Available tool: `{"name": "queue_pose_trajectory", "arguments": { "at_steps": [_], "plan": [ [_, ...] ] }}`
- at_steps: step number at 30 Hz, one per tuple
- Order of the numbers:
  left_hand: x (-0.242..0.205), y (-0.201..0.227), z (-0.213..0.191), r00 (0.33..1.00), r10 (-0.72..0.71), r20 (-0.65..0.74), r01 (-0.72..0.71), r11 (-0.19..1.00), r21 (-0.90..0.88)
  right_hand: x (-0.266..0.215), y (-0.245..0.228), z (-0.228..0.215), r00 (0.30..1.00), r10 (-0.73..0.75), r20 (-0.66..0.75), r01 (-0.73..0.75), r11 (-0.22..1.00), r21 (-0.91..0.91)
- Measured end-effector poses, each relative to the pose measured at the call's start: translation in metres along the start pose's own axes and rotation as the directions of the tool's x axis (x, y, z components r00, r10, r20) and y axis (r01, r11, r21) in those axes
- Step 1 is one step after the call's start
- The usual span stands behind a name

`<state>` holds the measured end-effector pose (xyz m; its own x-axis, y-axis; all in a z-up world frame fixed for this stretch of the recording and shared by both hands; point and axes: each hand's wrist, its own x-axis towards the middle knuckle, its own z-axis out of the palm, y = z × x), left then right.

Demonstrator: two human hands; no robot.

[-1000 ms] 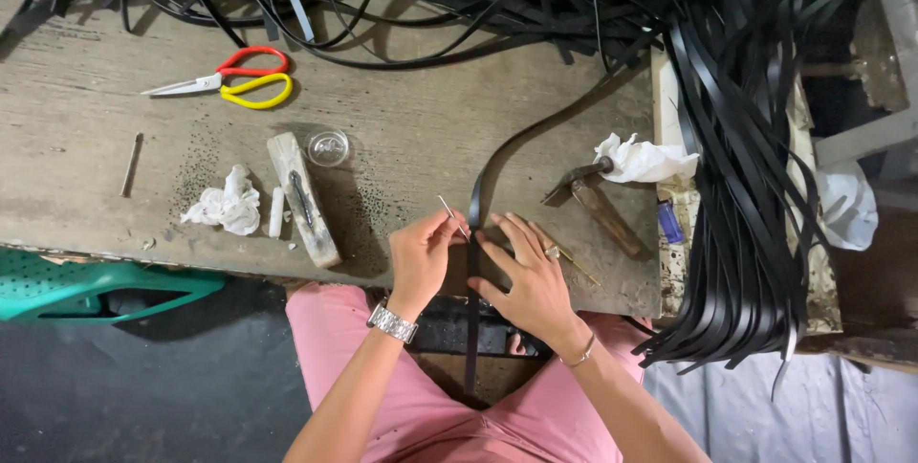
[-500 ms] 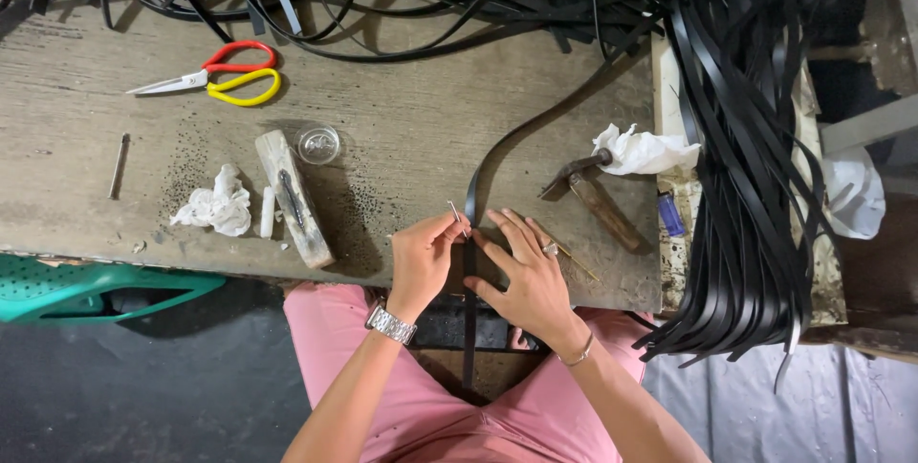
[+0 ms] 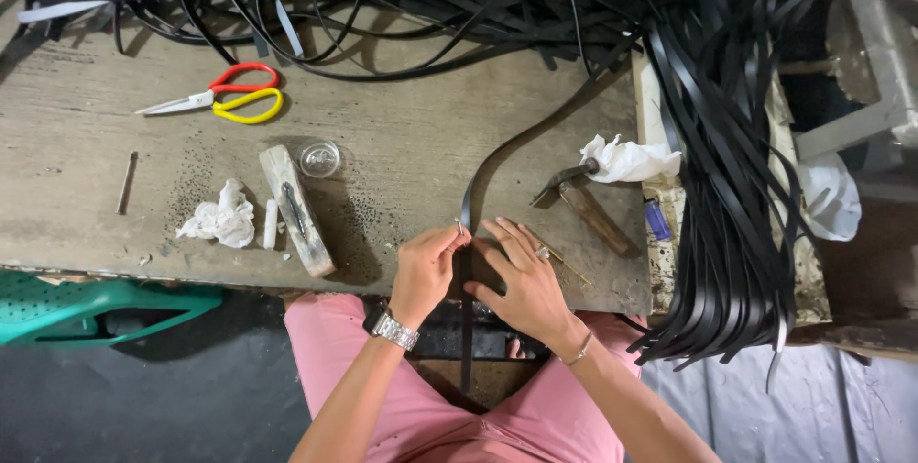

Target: The person rubs a small metal rod on a wooden block, wipes the rod with a tissue, then uses a hammer and the rod to punch holes in a black strap. The person repeats the punching process on the same strap and handles a second strap at the end.

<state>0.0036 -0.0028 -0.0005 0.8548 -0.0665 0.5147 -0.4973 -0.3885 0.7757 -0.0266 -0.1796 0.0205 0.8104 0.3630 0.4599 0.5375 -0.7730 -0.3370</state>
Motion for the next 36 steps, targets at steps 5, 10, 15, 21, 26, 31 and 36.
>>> {"name": "queue_pose_trajectory", "arguments": {
  "at_steps": [5, 10, 15, 21, 26, 31, 36],
  "plan": [
    [-0.004, -0.004, 0.002, 0.998, 0.068, 0.009, -0.068, 0.998, 0.015, 0.009, 0.045, -0.041, 0.94, 0.334, -0.064, -0.336, 0.883, -0.328],
    [-0.001, 0.002, 0.003, 0.99, 0.141, -0.003, -0.141, 0.99, 0.009, -0.023, 0.113, -0.034, 0.899, 0.432, -0.067, -0.364, 0.654, -0.663],
    [-0.003, 0.002, 0.003, 0.994, 0.113, 0.009, -0.113, 0.994, -0.009, -0.003, 0.08, -0.068, 0.803, 0.595, 0.038, -0.589, 0.801, -0.111],
    [-0.008, -0.015, 0.01, 0.988, 0.147, 0.04, -0.149, 0.987, 0.067, -0.004, -0.001, -0.07, 0.93, 0.368, 0.004, -0.368, 0.93, -0.012],
    [-0.009, -0.013, 0.009, 0.986, 0.161, 0.053, -0.165, 0.982, 0.09, 0.014, -0.019, -0.09, 0.943, 0.326, 0.069, -0.326, 0.945, -0.007],
    [-0.01, -0.011, 0.01, 0.989, 0.133, 0.07, -0.141, 0.983, 0.119, -0.005, -0.004, -0.096, 0.958, 0.248, -0.141, -0.245, 0.969, 0.04],
    [-0.007, -0.002, 0.003, 0.986, 0.134, 0.098, -0.144, 0.984, 0.107, 0.021, -0.028, -0.101, 0.967, 0.231, 0.105, -0.236, 0.971, 0.044]
  ]
}}
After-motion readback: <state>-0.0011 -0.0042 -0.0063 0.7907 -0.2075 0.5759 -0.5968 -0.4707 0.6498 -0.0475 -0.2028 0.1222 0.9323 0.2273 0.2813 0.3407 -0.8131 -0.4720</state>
